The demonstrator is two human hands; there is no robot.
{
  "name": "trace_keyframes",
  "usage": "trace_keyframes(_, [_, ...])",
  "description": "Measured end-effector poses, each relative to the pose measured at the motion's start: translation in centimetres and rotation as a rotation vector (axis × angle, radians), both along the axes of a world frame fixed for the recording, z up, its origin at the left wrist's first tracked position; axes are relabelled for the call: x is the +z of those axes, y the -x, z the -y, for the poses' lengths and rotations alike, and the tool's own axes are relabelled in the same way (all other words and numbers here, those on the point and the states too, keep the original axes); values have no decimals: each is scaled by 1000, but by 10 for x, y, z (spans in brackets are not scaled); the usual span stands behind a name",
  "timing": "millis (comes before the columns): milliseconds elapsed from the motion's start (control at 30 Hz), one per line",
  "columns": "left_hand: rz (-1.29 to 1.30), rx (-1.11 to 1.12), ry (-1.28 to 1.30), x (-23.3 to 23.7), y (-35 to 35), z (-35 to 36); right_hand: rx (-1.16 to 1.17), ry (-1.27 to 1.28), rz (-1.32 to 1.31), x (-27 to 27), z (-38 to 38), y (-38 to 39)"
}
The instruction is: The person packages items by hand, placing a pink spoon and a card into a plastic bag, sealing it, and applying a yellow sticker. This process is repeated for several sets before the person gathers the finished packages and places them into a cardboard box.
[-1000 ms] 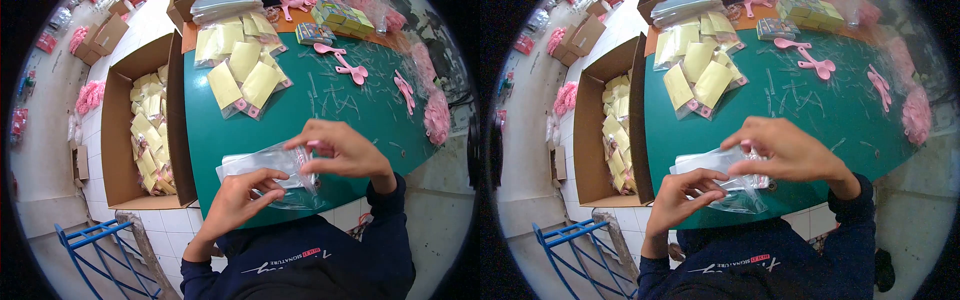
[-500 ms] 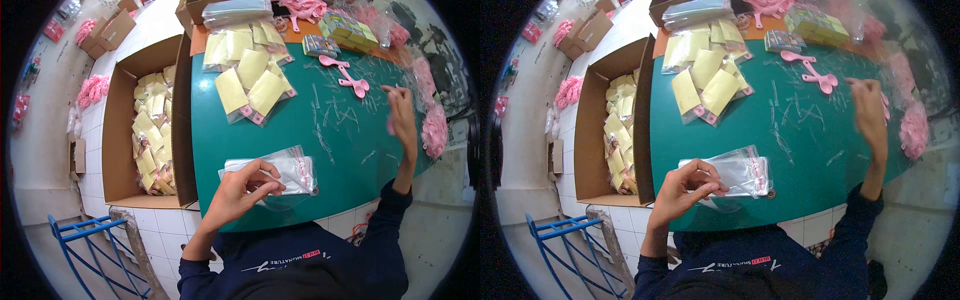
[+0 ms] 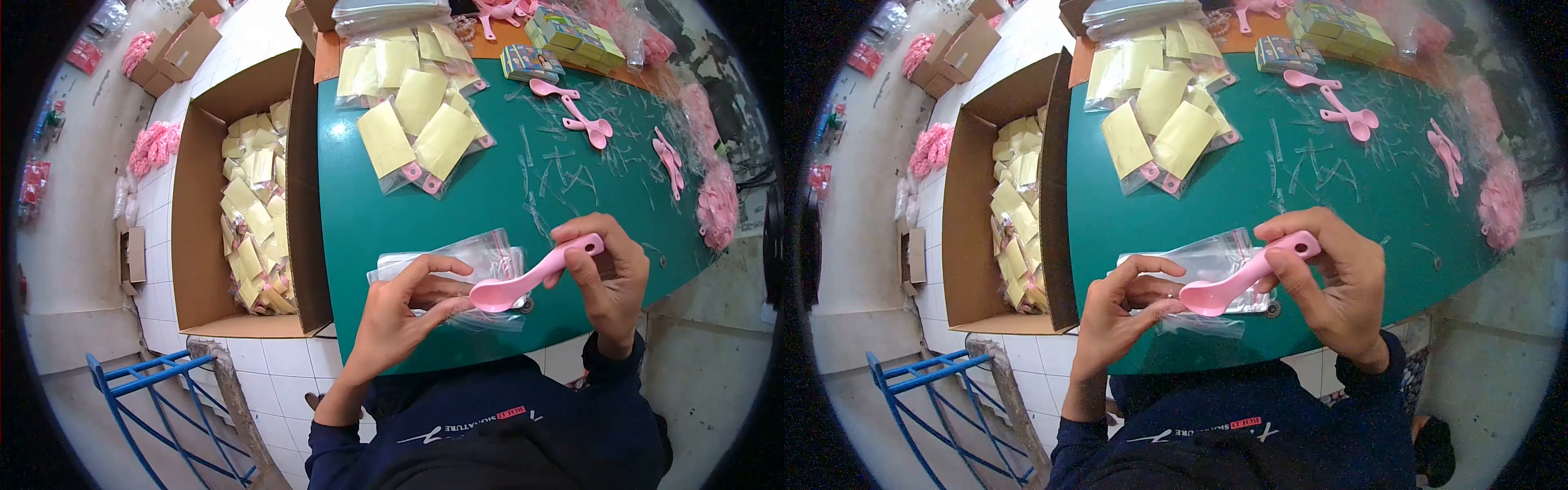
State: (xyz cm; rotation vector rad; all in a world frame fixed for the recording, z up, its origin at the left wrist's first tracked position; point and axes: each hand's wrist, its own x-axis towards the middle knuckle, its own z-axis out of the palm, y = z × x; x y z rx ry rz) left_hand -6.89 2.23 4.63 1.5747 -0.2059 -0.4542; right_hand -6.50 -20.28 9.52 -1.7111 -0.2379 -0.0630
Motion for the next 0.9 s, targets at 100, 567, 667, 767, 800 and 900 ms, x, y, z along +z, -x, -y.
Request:
trace_keyframes(100, [-19, 42, 122, -6, 2, 1, -47, 46, 46, 1, -3, 1])
trace_keyframes(567, [-58, 75, 115, -4, -4, 4, -155, 127, 191, 7, -3, -3])
trace_keyframes(667, [-40, 79, 100, -4, -6, 5, -93, 145, 140, 6, -2, -6])
trace_keyframes(767, [5, 76, 98, -8, -9, 10, -98, 141, 114, -1, -2, -8])
trace_keyframes(800, [20, 73, 103, -11, -9, 12, -92, 146, 111, -1, -2, -8])
trace_keyframes(900, [-2, 77, 105, -14, -12, 14, -181, 113, 164, 0, -2, -9])
